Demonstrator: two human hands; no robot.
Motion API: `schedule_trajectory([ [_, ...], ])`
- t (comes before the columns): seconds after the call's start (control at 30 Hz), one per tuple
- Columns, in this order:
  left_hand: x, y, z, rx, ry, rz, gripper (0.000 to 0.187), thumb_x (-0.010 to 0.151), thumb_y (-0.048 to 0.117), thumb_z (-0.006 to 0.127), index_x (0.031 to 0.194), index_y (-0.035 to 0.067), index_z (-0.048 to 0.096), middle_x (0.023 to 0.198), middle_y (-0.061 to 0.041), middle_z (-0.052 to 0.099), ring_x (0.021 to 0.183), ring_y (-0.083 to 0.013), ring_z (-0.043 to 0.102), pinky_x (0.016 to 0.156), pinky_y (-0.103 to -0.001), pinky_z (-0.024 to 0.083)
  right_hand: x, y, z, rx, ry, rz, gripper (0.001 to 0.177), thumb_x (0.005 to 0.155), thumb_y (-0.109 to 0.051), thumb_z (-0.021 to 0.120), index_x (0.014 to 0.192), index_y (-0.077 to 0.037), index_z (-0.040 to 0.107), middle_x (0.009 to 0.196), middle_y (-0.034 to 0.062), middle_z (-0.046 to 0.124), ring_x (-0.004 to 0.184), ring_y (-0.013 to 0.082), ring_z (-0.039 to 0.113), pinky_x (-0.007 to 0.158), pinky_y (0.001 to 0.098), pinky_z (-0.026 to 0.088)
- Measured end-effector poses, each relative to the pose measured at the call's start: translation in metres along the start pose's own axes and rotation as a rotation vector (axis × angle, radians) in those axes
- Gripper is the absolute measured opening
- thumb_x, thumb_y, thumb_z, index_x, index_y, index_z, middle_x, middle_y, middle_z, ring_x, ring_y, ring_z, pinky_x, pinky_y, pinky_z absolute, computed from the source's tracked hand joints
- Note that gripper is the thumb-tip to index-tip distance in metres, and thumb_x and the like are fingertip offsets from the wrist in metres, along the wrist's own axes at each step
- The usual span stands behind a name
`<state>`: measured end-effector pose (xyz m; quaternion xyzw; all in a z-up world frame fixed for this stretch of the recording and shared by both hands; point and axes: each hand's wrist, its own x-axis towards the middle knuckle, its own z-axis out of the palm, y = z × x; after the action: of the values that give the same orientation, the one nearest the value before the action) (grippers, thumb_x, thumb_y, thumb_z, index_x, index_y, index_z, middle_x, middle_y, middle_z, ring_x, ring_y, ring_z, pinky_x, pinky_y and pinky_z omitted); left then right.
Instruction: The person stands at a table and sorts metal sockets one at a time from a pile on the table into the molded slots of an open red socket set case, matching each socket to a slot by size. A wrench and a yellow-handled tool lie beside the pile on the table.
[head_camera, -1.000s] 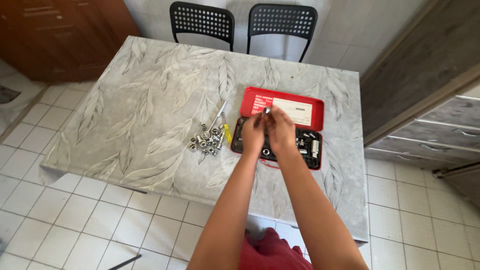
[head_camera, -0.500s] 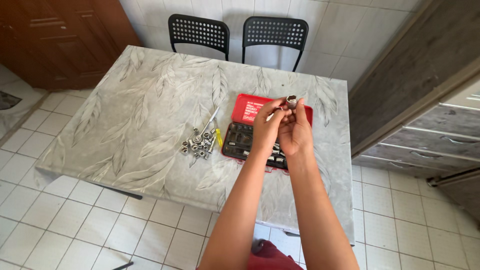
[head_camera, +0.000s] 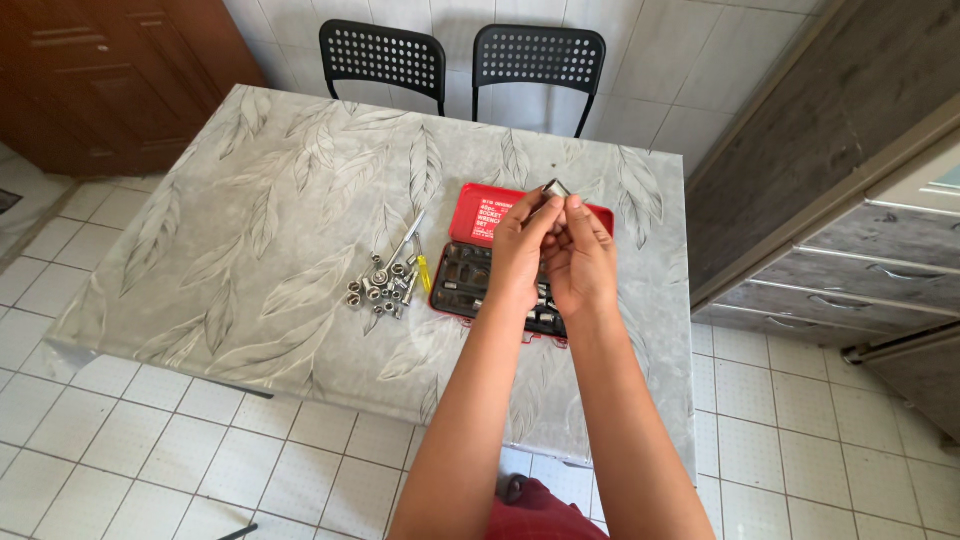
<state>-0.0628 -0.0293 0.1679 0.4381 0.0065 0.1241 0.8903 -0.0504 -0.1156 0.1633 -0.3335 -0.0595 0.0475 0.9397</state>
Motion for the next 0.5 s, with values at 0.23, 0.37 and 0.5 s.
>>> schedule_trajectory([
  [0.23, 0.0057, 0.0027, -0.0009, -0.077, -0.049, -0.029, 0.027, 0.096, 0.028, 0.072, 0.114, 0.008, 0.073, 0.089, 0.007, 0.062, 0.082, -0.0037, 0.053, 0.074, -0.022, 0.043, 0.0001, -0.0025, 0.0074, -0.048, 0.021, -0.012, 0.014, 0.101, -0.015, 0.068, 0.106, -0.003, 0.071, 0.087, 0.0029, 0.069, 0.075, 0.0108, 0.063, 0.07, 0.0252, 0.053],
  [0.37, 0.0035, 0.0046, -0.0005, -0.035, -0.006, -0.086, 0.033, 0.092, 0.033, 0.074, 0.116, 0.011, 0.074, 0.087, 0.009, 0.06, 0.079, -0.0036, 0.052, 0.069, -0.022, 0.041, -0.001, -0.0047, 0.0078, -0.08, 0.026, -0.01, 0.013, 0.1, -0.014, 0.068, 0.108, -0.003, 0.07, 0.084, 0.0032, 0.068, 0.071, 0.0112, 0.061, 0.064, 0.0249, 0.052],
  [0.5, 0.002, 0.0067, 0.0008, -0.025, -0.001, -0.11, 0.035, 0.091, 0.037, 0.073, 0.116, 0.013, 0.075, 0.086, 0.009, 0.059, 0.078, -0.004, 0.052, 0.068, -0.023, 0.04, -0.0008, -0.0064, 0.006, -0.117, 0.054, -0.021, 0.012, 0.099, -0.014, 0.068, 0.106, -0.004, 0.07, 0.082, 0.004, 0.068, 0.069, 0.012, 0.061, 0.06, 0.0253, 0.052],
])
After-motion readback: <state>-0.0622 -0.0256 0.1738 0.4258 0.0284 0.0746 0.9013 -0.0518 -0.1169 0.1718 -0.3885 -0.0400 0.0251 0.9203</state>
